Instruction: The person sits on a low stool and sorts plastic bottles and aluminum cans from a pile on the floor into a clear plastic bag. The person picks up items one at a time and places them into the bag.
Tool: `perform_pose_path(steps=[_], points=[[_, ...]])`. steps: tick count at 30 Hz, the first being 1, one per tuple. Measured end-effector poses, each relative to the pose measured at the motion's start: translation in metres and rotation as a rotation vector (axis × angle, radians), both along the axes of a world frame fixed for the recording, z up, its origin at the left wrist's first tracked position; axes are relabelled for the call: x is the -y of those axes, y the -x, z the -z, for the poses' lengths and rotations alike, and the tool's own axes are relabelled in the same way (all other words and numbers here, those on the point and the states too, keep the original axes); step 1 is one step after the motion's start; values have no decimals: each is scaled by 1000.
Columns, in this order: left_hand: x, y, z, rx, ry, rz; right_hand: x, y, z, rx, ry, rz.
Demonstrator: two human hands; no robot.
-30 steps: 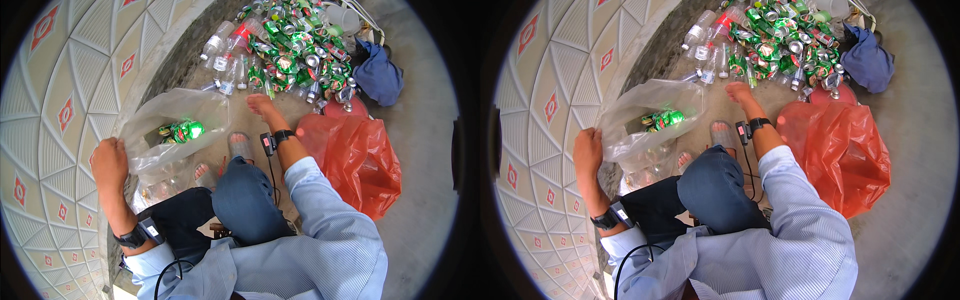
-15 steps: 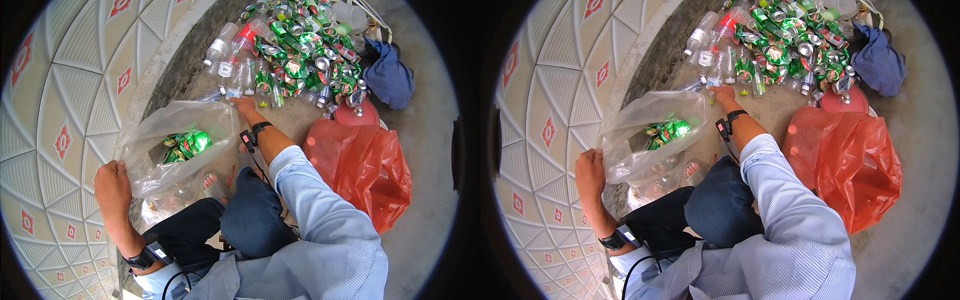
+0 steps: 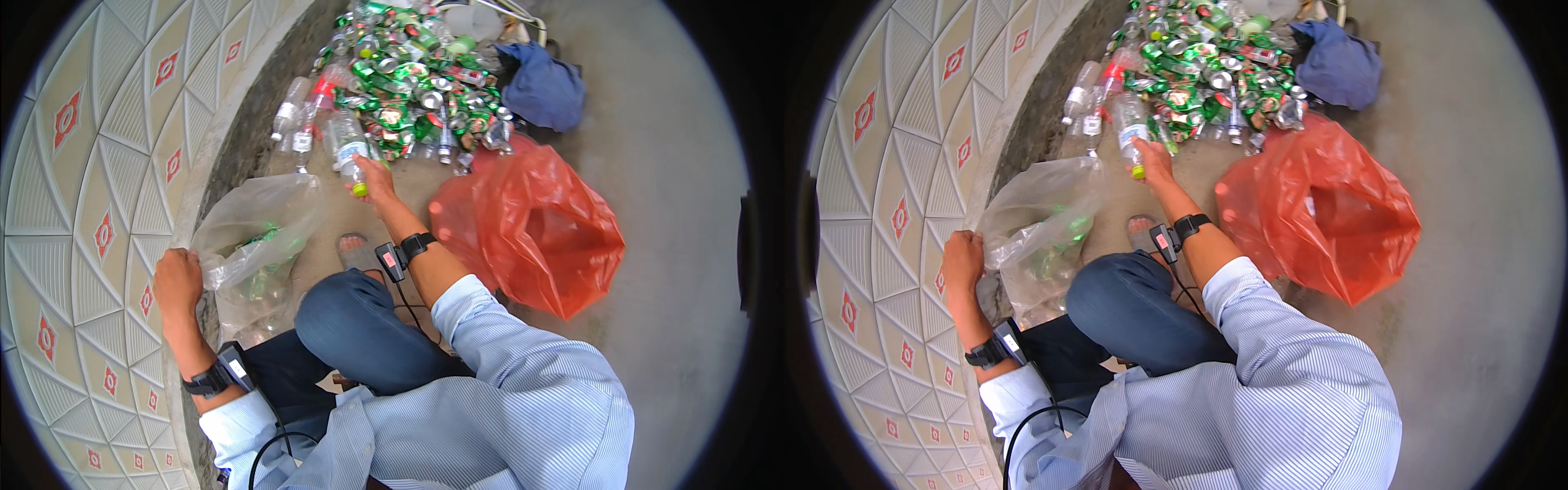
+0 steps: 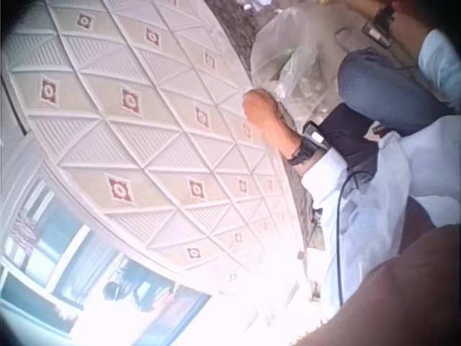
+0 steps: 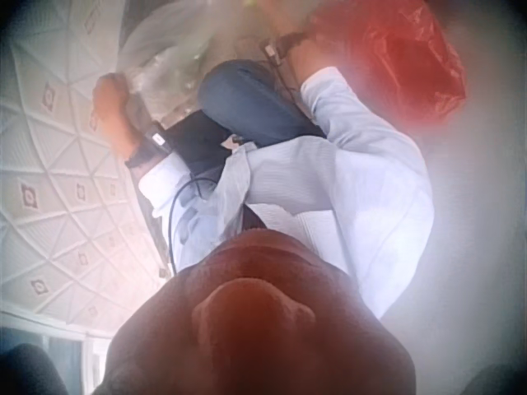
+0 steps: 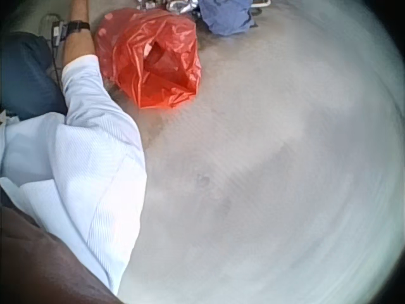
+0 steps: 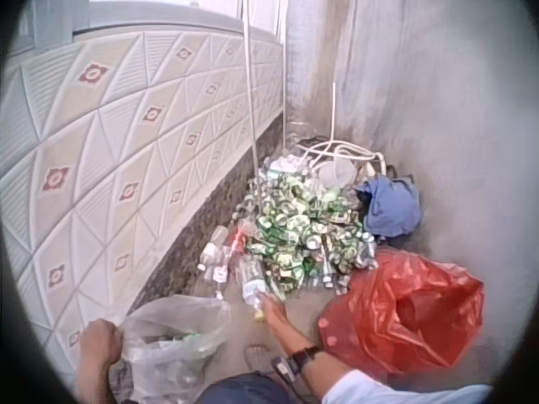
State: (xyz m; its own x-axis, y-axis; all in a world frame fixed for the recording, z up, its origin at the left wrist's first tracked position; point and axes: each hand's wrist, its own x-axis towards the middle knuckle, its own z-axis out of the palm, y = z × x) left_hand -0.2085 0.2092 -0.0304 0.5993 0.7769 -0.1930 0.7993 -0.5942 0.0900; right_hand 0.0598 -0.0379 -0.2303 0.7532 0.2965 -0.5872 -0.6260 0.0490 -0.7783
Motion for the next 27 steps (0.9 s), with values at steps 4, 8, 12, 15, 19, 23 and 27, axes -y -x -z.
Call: perform_pose_path(steps=[4,8,12,15,19,23,27], points=[[-1,-6,1,41,154,38,37,26,-66,127,12,-116],[0,-11,3,156,297,19,86,47,-125,232,-16,-162],[-4,-14,10,168,306,67,145,60,-176,374,116,-142],[-10,-16,16,192,346,103,202,66,-209,511,117,-17],[-17,-16,23,179,360,151,288,68,-256,652,226,163],[-23,-14,30,249,354,123,350,75,-293,797,703,280],[-24,-13,31,236,362,110,393,92,-307,638,1117,146]])
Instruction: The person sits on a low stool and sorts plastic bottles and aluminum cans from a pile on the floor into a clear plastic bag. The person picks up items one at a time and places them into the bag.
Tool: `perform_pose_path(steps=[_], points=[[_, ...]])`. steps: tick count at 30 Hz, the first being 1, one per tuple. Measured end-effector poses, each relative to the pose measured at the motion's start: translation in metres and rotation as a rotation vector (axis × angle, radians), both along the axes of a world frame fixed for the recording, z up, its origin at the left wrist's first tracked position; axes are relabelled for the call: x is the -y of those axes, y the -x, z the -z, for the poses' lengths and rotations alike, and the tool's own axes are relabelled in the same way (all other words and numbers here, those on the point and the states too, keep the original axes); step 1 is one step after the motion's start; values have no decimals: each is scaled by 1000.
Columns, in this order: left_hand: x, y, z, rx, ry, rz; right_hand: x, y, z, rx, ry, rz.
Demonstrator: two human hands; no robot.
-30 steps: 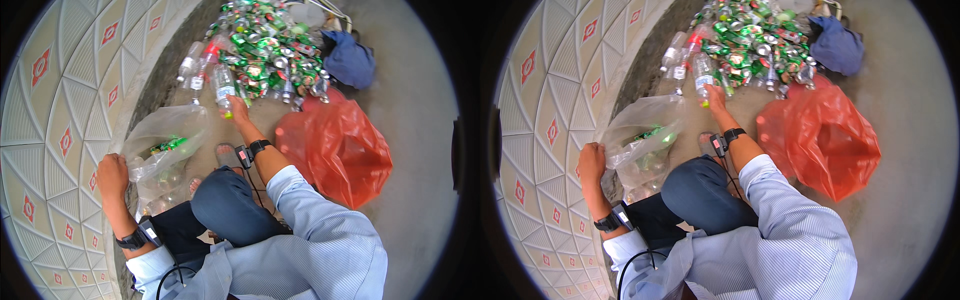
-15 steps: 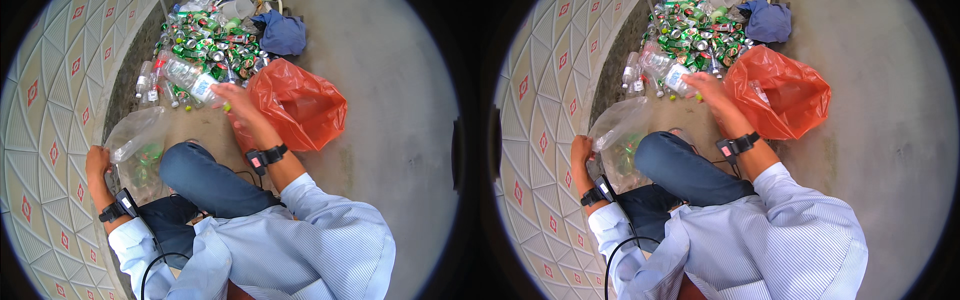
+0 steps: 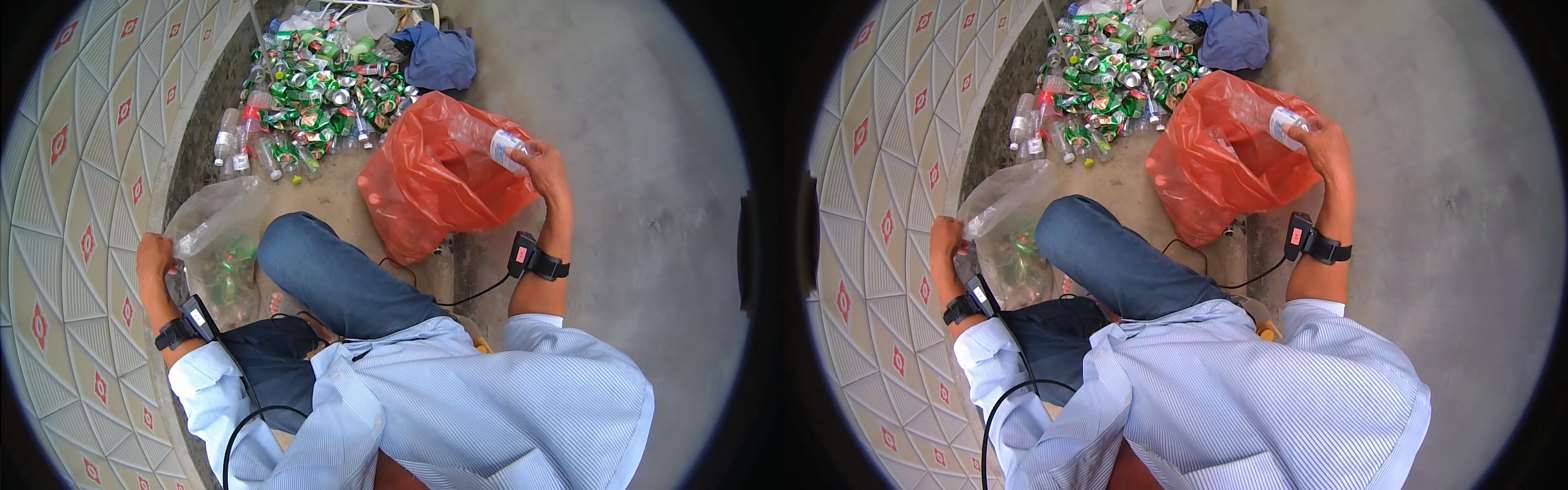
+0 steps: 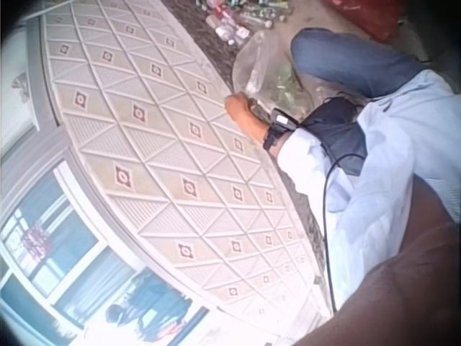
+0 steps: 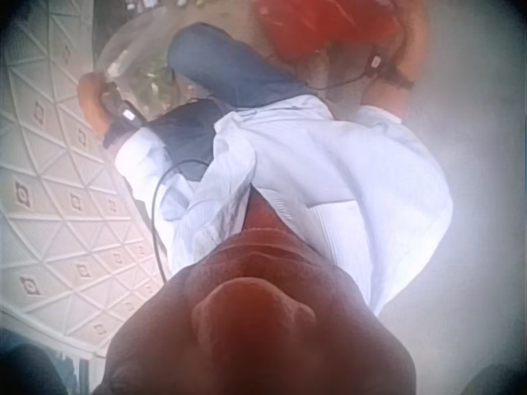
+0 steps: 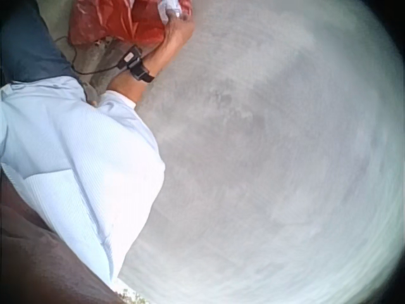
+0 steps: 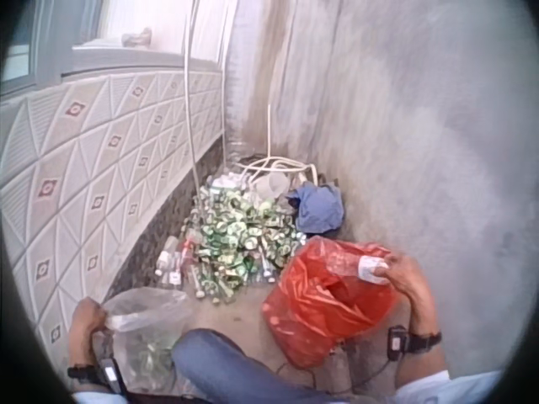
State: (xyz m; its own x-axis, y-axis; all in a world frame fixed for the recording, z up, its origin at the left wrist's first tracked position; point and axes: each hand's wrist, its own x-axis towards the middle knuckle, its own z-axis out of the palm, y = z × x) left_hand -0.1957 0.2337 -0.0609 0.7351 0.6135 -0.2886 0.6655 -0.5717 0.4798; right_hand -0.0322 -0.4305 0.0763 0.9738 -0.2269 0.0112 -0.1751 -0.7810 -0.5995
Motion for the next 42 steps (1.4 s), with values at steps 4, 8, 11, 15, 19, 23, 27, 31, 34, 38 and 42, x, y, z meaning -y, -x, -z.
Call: perform_pose_path(steps=[4,8,11,15,19,23,27,31,34,38,42], points=[[3,0,-4,12,9,-5,17,-4,19,-189,302,-6],[4,-1,-7,-16,27,15,19,-7,48,-119,467,31],[4,-1,-6,-22,33,9,14,-7,49,-158,459,28],[5,-1,-7,-4,46,-14,-8,-5,36,-232,159,-141],[9,0,-11,-18,36,1,-37,6,54,-365,74,-448],[11,2,-13,-15,28,-8,-43,2,79,-298,323,-495],[9,0,-12,-36,27,-7,-13,-8,55,-112,278,-247],[9,-1,-12,-31,23,-4,4,-6,32,-91,104,-182],[9,1,-12,-29,28,6,-5,-3,33,-148,226,-294],[5,6,-9,-7,27,-8,-36,4,18,-249,229,-261],[-1,11,-7,-11,7,-47,-98,6,-3,81,198,-269]])
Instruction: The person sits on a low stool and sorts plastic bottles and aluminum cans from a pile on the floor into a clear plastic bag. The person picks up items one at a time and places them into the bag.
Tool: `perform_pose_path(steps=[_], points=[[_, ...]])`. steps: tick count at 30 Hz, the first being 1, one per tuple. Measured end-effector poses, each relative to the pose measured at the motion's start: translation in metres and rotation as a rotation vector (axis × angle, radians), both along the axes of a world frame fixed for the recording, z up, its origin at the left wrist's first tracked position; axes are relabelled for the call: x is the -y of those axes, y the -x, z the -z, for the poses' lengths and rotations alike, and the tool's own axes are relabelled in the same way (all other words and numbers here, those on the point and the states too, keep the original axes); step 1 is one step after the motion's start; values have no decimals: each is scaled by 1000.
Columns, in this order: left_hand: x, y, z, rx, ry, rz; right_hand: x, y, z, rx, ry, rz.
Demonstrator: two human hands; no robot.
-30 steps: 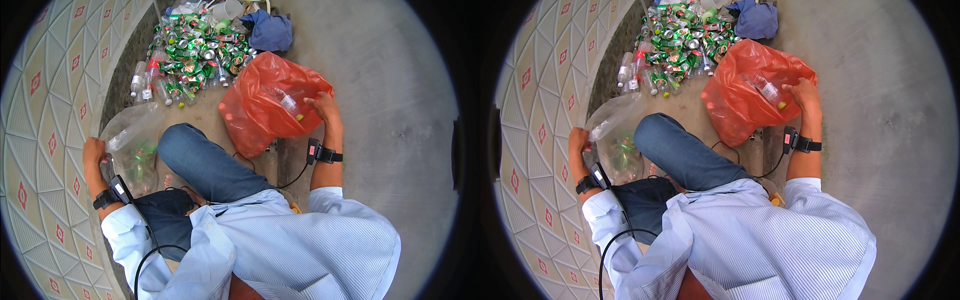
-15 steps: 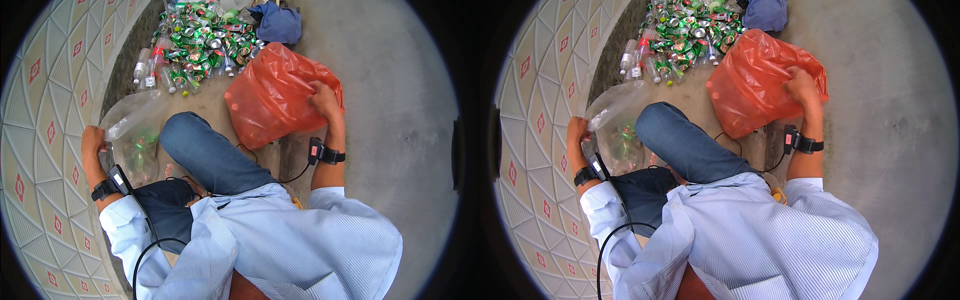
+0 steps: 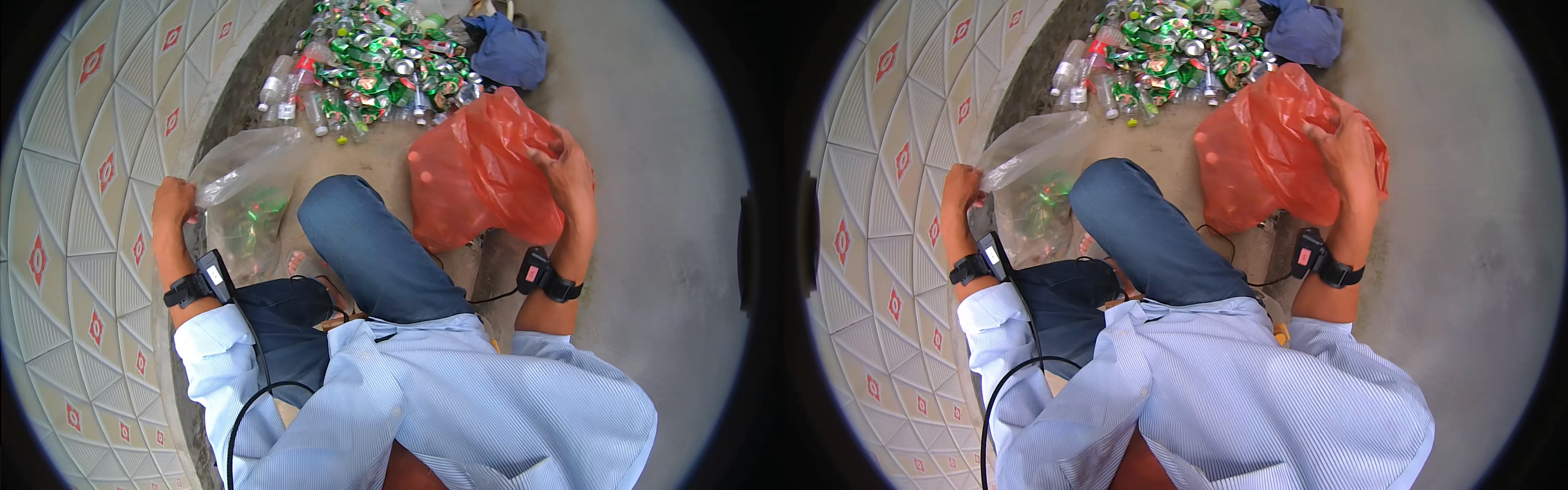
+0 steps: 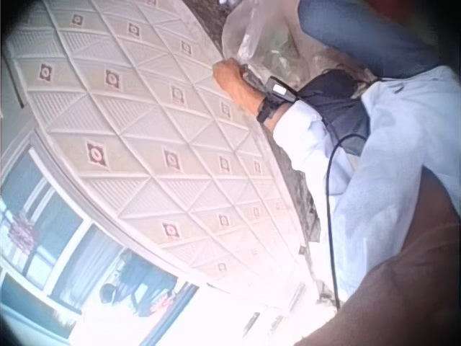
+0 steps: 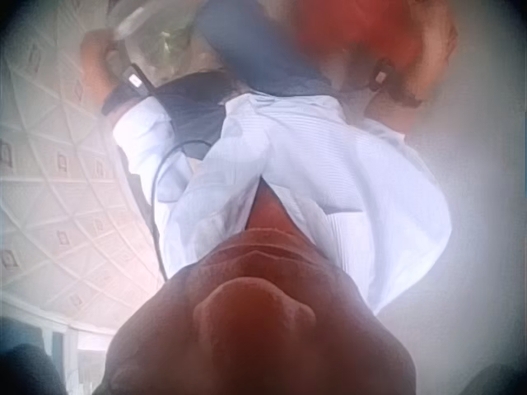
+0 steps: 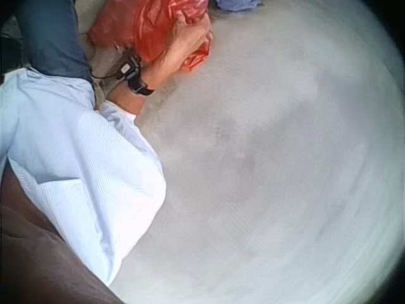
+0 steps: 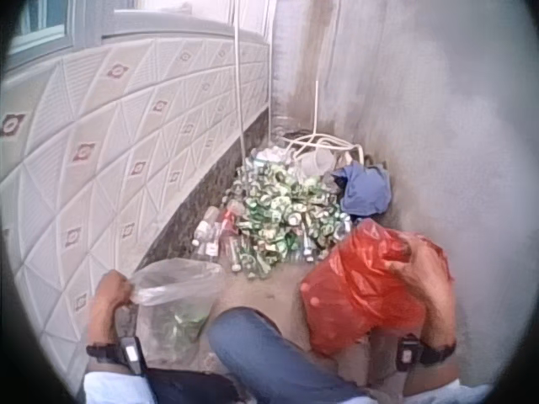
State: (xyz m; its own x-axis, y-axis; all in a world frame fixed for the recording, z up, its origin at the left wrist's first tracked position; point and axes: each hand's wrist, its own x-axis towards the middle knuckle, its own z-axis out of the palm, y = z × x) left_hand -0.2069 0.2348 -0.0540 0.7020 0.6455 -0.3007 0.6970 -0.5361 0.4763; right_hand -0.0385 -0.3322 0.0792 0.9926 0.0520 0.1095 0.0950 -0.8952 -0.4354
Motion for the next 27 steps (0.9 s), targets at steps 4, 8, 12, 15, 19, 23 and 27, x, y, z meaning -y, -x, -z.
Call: perform_pose_path(steps=[4,8,12,15,19,23,27], points=[[4,8,-4,-43,-41,-52,-85,-23,49,-267,-421,-282],[13,14,-13,-79,-34,-95,-173,-79,171,-522,-211,-548],[18,14,-19,-125,-85,-84,-232,-107,306,-661,-206,-407],[23,8,-22,-164,-215,-19,-263,-128,379,-878,-275,-272],[38,6,-27,-163,-263,13,-294,-159,425,-518,-68,-288],[46,0,-31,-185,-264,-4,-329,-179,437,-111,60,-273],[52,-6,-33,-208,-227,-1,-348,-192,448,-74,150,-290]])
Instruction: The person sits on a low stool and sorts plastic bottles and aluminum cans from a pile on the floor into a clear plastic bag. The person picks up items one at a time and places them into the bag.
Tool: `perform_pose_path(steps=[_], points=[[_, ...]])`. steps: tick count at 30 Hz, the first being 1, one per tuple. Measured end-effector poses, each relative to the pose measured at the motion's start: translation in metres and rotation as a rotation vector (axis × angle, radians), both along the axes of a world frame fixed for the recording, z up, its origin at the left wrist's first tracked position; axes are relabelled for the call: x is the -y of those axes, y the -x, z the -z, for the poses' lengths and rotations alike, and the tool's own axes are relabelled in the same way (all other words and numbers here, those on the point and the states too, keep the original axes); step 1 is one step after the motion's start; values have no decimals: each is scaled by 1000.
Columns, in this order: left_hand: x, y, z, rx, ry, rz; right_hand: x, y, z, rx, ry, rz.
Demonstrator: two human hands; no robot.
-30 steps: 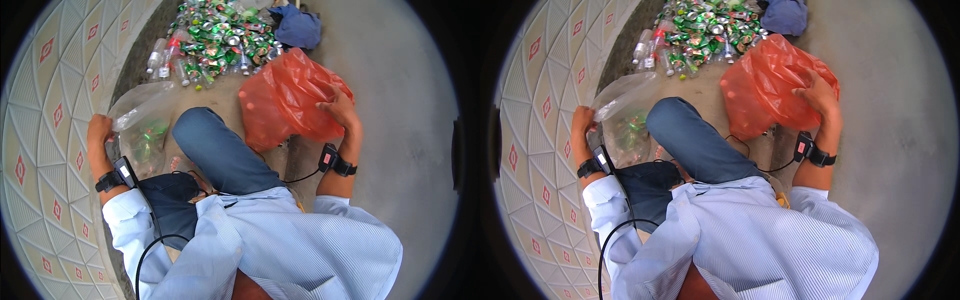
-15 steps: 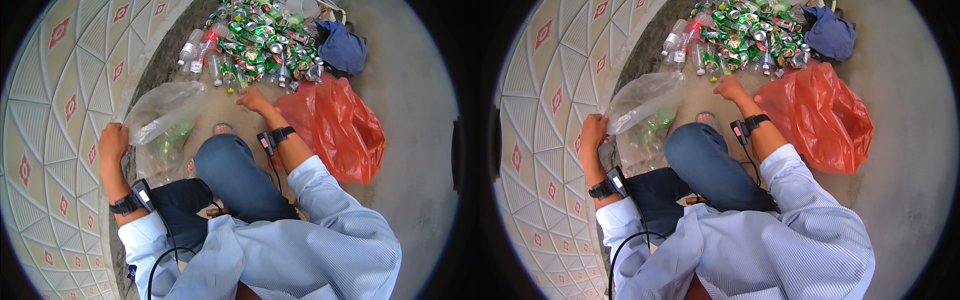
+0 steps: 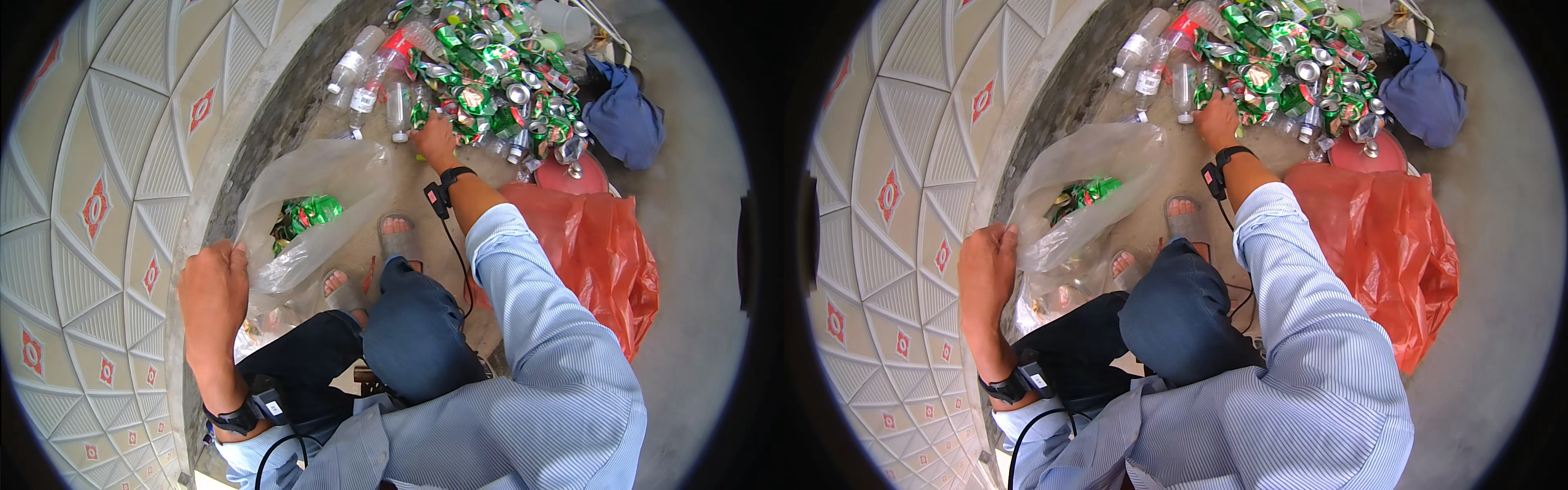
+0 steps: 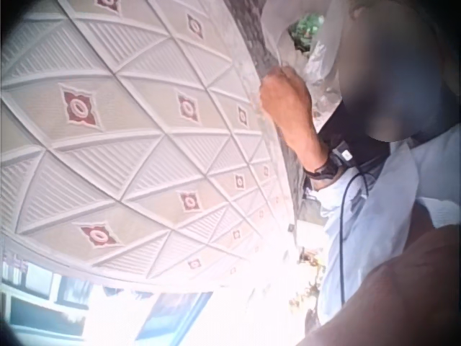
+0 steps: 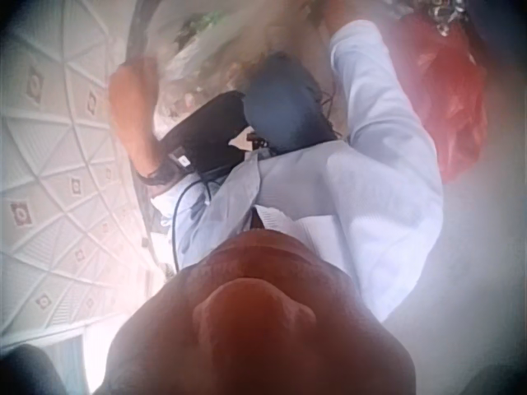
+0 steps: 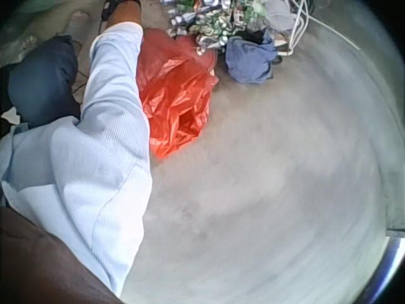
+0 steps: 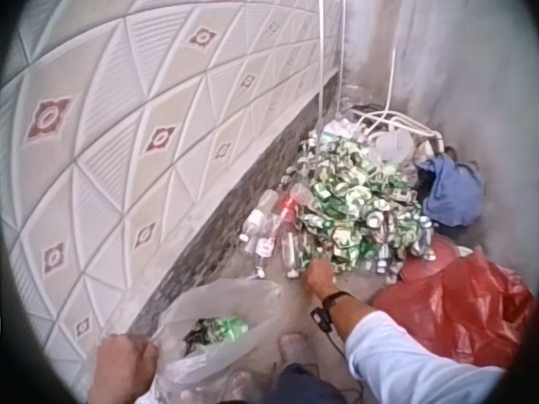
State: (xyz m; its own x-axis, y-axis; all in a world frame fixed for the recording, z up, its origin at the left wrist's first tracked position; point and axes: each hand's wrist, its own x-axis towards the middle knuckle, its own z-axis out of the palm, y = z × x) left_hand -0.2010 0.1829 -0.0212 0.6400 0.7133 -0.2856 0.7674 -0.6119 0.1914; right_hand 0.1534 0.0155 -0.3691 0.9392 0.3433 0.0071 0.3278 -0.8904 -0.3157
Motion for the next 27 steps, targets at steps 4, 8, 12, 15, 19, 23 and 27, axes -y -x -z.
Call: perform_pose_path(steps=[4,8,12,15,19,23,27], points=[[2,-2,3,19,-61,89,3,-15,10,35,86,-52],[3,0,6,42,-50,72,20,-25,1,-49,3,73],[5,0,10,87,-84,105,19,-23,-34,-381,-537,92],[6,-1,12,100,-78,99,14,3,-73,-802,-1040,84],[5,-2,12,72,-68,81,2,60,-134,-900,-887,-349],[3,-1,14,75,-103,73,-6,118,-178,-989,-634,-687],[0,-2,16,149,-147,2,1,139,-211,-1202,-566,-737]])
